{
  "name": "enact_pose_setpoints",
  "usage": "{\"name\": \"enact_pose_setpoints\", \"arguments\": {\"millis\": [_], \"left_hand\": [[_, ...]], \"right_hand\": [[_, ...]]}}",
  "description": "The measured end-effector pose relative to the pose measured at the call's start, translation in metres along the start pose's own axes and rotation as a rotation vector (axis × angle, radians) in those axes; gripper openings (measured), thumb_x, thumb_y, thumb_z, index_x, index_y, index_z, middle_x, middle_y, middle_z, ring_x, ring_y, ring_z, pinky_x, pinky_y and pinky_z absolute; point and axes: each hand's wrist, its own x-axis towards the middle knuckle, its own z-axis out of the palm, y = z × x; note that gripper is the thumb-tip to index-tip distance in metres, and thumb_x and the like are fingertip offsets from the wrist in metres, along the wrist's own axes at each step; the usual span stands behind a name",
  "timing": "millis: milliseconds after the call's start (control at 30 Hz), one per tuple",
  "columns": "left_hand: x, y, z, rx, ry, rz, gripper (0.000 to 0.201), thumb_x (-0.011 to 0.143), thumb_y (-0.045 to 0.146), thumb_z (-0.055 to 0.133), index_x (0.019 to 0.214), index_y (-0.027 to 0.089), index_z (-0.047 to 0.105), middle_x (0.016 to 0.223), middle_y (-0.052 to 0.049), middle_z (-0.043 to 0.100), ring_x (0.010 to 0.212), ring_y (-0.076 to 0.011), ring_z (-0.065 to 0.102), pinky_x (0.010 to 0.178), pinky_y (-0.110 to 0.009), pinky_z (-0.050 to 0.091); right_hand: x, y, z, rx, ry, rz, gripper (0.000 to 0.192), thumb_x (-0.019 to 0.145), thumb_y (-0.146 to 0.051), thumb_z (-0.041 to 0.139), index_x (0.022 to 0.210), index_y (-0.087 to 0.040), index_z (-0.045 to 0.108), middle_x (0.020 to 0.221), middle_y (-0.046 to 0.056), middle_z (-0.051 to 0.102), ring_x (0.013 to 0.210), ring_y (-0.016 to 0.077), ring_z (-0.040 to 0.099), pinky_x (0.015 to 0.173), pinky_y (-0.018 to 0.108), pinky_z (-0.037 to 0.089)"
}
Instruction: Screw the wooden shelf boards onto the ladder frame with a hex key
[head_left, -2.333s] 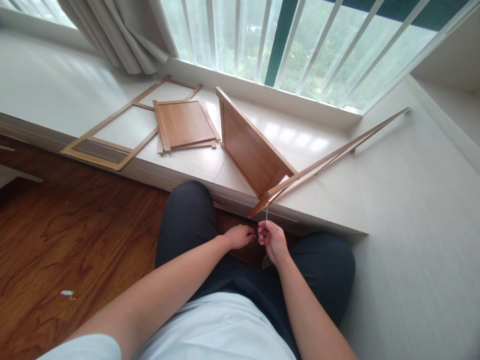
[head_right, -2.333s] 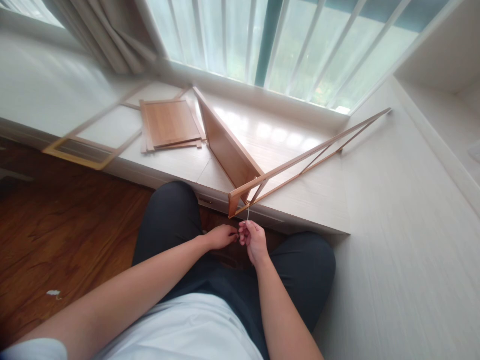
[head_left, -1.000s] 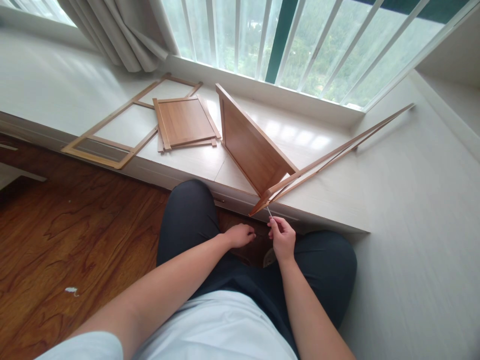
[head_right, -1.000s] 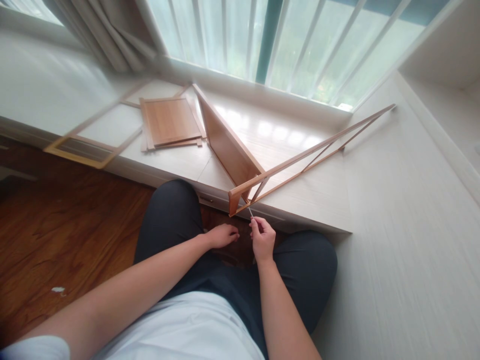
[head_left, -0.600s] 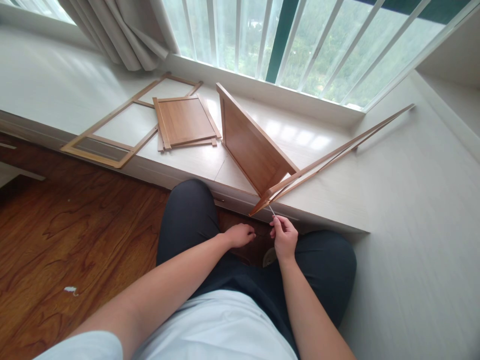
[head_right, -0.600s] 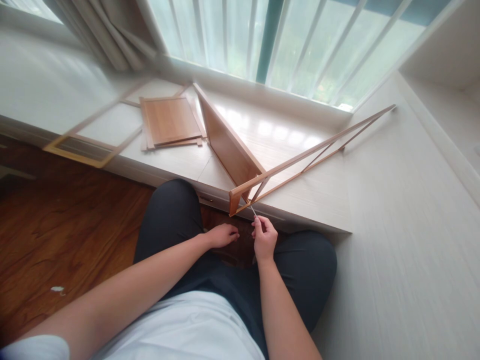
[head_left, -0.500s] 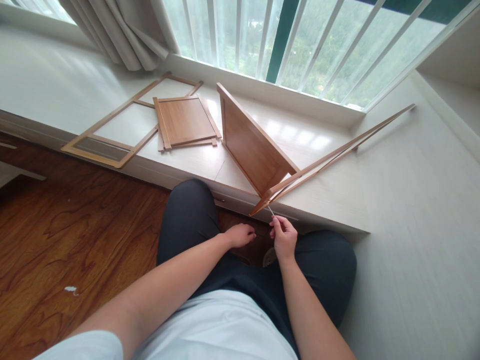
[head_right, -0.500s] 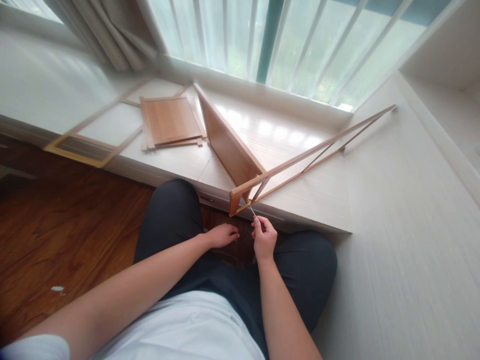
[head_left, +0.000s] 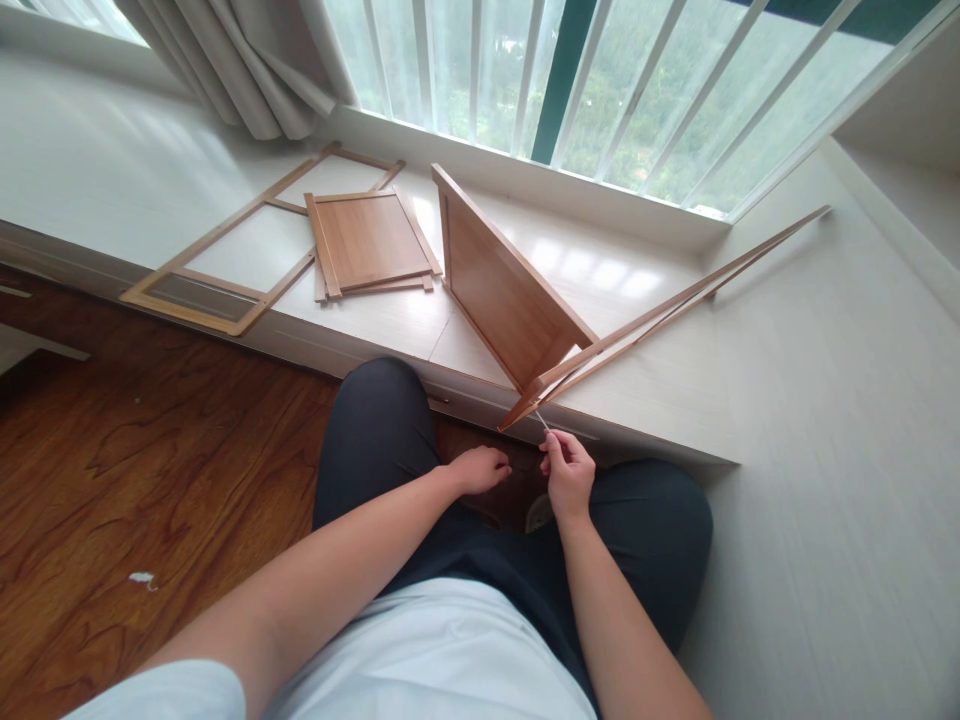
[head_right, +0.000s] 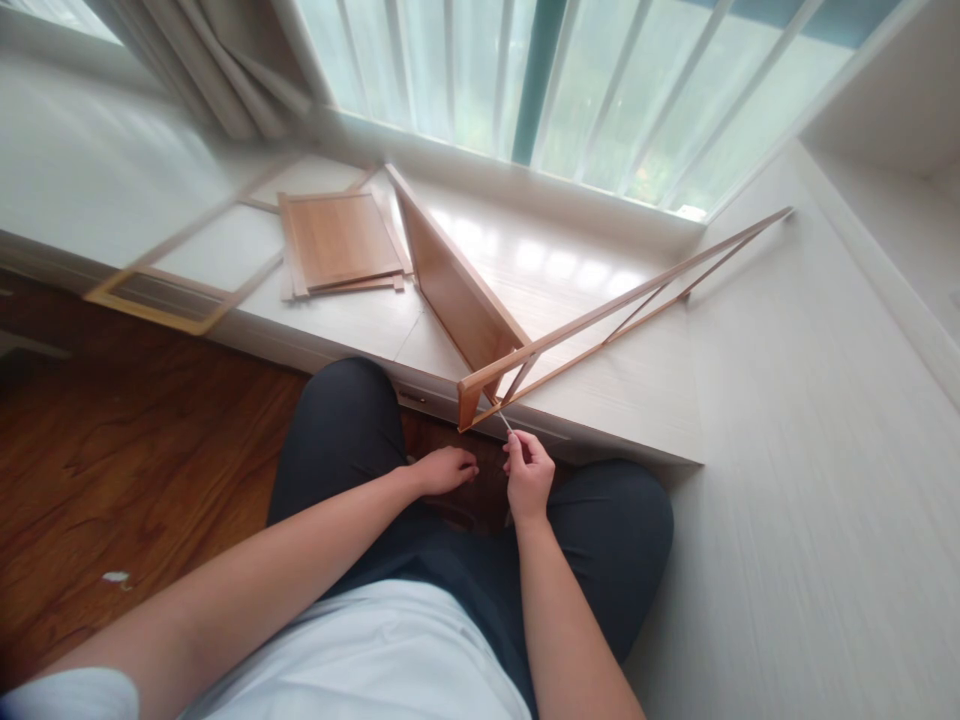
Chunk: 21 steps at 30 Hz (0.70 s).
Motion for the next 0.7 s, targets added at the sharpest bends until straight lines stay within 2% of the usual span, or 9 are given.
{"name": "enact_pose_setpoints", "arguments": {"millis": [700], "left_hand": [[-0.0003,-0.0005,-0.0001,0.000,-0.006,0.001,0.030,0.093,0.040,0.049,0.087,0.022,0.074,0.090,-0.007,0.076,0.087,-0.0240,0.069,0.076,-0.030,0.049]], "right_hand": [[0.0049,0.0031,0.0012,0.011,-0.001,0.046,0.045,0.083,-0.057,0.069,0.096,-0.014,0.072,0.069,0.002,0.064,0.046,0.0096,0.049,0.041,0.022,0.038]]}}
